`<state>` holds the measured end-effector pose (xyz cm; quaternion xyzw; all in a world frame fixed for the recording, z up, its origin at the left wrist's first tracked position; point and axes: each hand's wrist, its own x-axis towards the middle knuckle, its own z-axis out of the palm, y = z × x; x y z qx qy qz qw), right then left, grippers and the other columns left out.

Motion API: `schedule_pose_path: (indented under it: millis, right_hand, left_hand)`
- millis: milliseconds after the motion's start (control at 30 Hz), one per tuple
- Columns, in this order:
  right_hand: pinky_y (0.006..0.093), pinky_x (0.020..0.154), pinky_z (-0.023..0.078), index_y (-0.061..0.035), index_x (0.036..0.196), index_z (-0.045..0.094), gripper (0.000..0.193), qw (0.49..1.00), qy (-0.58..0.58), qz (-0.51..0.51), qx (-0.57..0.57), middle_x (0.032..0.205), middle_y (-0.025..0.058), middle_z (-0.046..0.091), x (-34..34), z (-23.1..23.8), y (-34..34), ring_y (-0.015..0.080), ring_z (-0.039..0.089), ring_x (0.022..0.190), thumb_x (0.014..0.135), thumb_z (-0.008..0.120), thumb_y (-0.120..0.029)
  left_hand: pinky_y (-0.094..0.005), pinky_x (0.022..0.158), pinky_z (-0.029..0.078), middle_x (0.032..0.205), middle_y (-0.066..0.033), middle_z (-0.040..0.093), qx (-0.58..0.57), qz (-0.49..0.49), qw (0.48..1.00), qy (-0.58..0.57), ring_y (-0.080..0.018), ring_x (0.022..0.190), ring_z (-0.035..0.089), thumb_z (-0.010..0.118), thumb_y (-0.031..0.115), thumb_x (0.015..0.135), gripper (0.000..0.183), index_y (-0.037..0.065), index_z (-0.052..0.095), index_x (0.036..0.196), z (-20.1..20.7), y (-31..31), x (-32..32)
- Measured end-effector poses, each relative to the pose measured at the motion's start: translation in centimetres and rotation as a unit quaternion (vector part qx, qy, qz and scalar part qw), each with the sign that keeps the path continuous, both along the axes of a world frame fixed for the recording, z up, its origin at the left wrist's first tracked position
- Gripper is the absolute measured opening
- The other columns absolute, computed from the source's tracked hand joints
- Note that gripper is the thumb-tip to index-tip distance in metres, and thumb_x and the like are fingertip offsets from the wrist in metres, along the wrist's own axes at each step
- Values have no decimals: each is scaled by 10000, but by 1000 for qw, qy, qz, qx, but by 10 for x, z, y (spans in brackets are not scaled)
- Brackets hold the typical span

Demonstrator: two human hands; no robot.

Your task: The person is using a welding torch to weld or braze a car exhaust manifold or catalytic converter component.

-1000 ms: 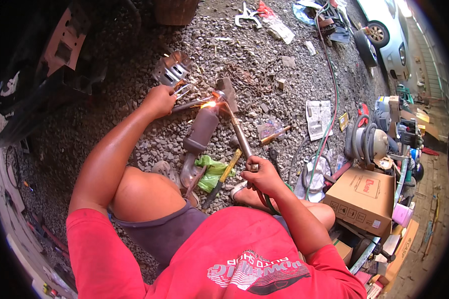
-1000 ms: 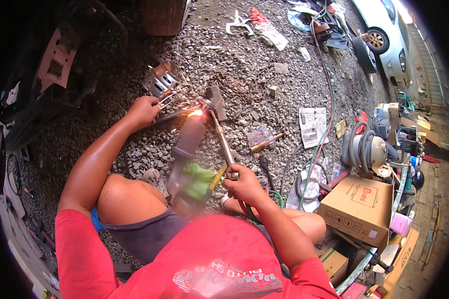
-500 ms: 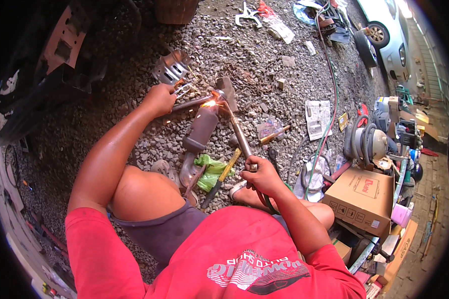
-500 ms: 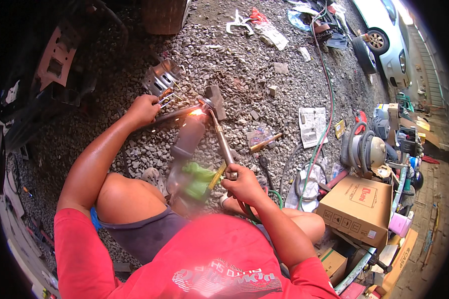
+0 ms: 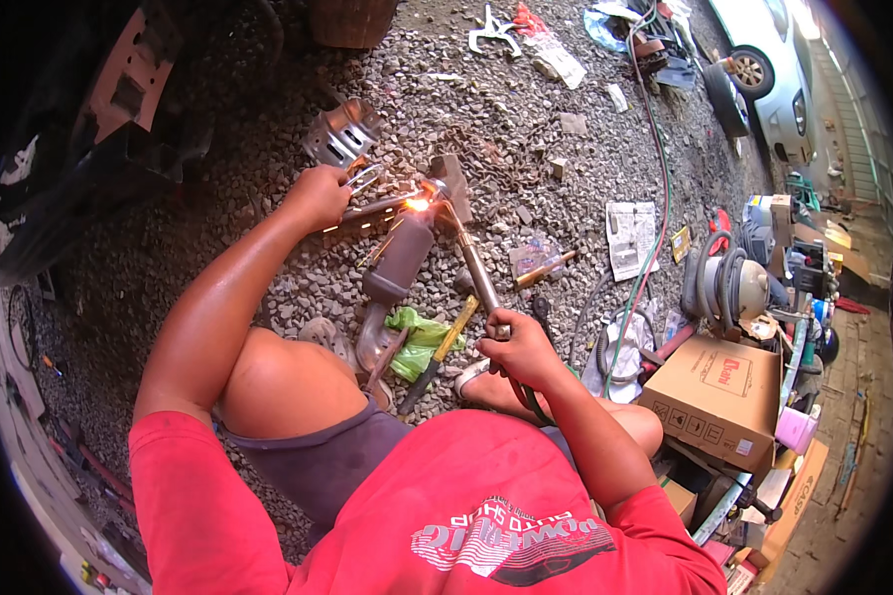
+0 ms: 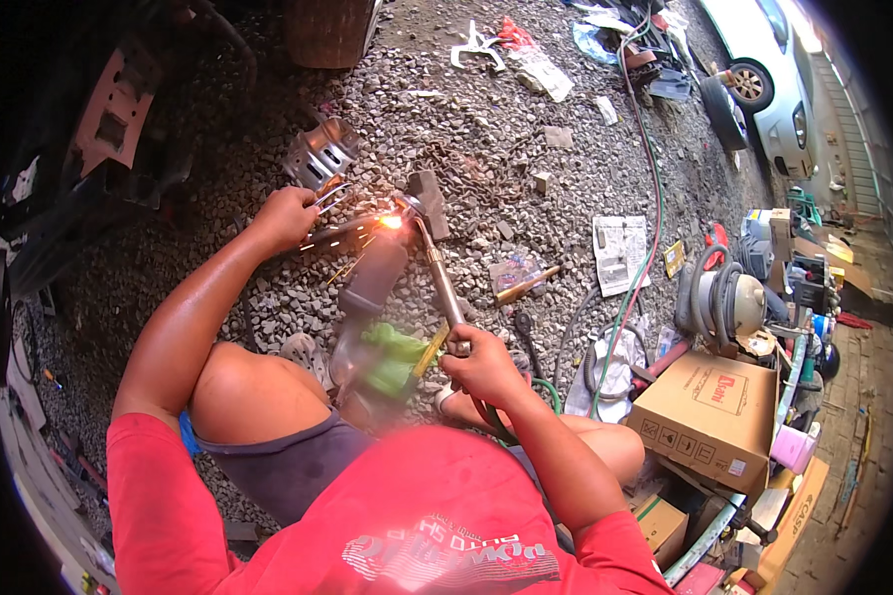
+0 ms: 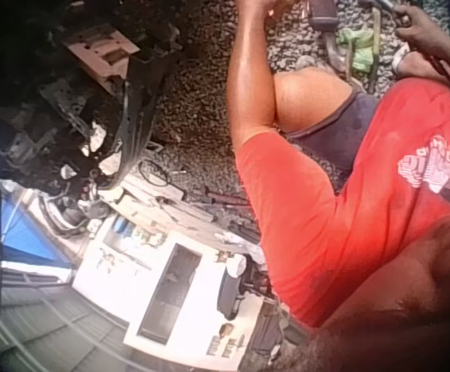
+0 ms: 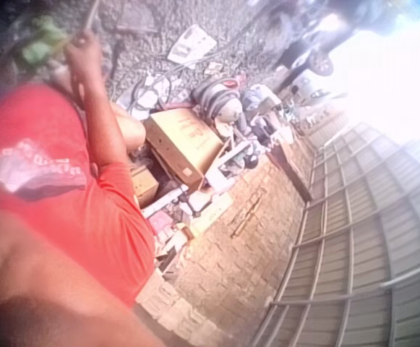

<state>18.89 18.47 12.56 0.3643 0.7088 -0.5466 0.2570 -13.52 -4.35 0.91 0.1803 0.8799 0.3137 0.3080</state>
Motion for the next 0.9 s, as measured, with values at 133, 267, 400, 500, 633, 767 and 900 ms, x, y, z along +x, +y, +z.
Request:
schedule_pose_path:
  millis: [133, 267, 400, 500, 633, 767, 900]
  right_hand:
    - [266, 481, 477, -91, 893, 560, 225, 1000, 16, -2, -13, 709, -9, 596, -1, 0, -1, 96, 641, 579, 964, 772, -73]
    - [307, 563, 550, -18, 938, 603, 134, 1000, -3, -8, -14, 752, 0, 578, -3, 4, -1, 113, 639, 633, 912, 733, -32]
    - [303, 558, 546, -19, 937, 605, 134, 1000, 0, -3, -10, 755, 6, 594, 0, 2, 0, 111, 643, 631, 907, 734, -41]
    - [300, 555, 542, -24, 940, 607, 133, 1000, -4, 0, -3, 757, 10, 607, 0, 2, 0, 111, 645, 630, 904, 733, -47]
    - [304, 556, 539, -30, 954, 612, 137, 1000, -8, 2, 1, 760, 14, 616, 0, 1, 1, 115, 650, 637, 905, 738, -52]
    - [310, 561, 542, -31, 961, 613, 143, 1000, -10, -1, -3, 761, 16, 618, 0, 1, 1, 118, 655, 644, 908, 743, -56]
    - [314, 566, 544, -31, 957, 609, 146, 1000, -10, -3, -8, 762, 17, 619, 0, 2, 0, 119, 652, 646, 912, 745, -59]
  left_hand:
    - [-431, 705, 586, 825, -178, 757, 11, 3, 1000, -16, -276, 687, 755, 650, 173, 998, 242, 7, 778, 1120, -4, -1, 0]
    - [-412, 654, 584, 790, -157, 747, 12, 1, 999, -39, -232, 627, 745, 625, 158, 1014, 257, -25, 758, 1135, -1, 0, 1]
    - [-413, 659, 588, 788, -160, 749, 12, -1, 999, -36, -235, 632, 750, 624, 157, 1014, 259, -27, 757, 1137, 4, 1, 3]
    - [-455, 732, 601, 796, -202, 757, 8, 16, 999, -44, -307, 703, 773, 648, 164, 984, 226, 30, 798, 1087, 5, 3, 3]
    - [-433, 698, 596, 787, -184, 752, 14, 0, 1000, -16, -276, 672, 763, 638, 158, 993, 241, 4, 780, 1112, -1, 2, 1]
    - [-490, 878, 591, 990, -251, 771, 1, -5, 1000, 1, -412, 962, 760, 674, 195, 961, 249, 32, 793, 1107, -7, 1, 1]
    - [-504, 943, 573, 1087, -256, 763, -15, -3, 1000, 15, -434, 1065, 730, 683, 208, 957, 258, 38, 792, 1117, -10, 0, -1]
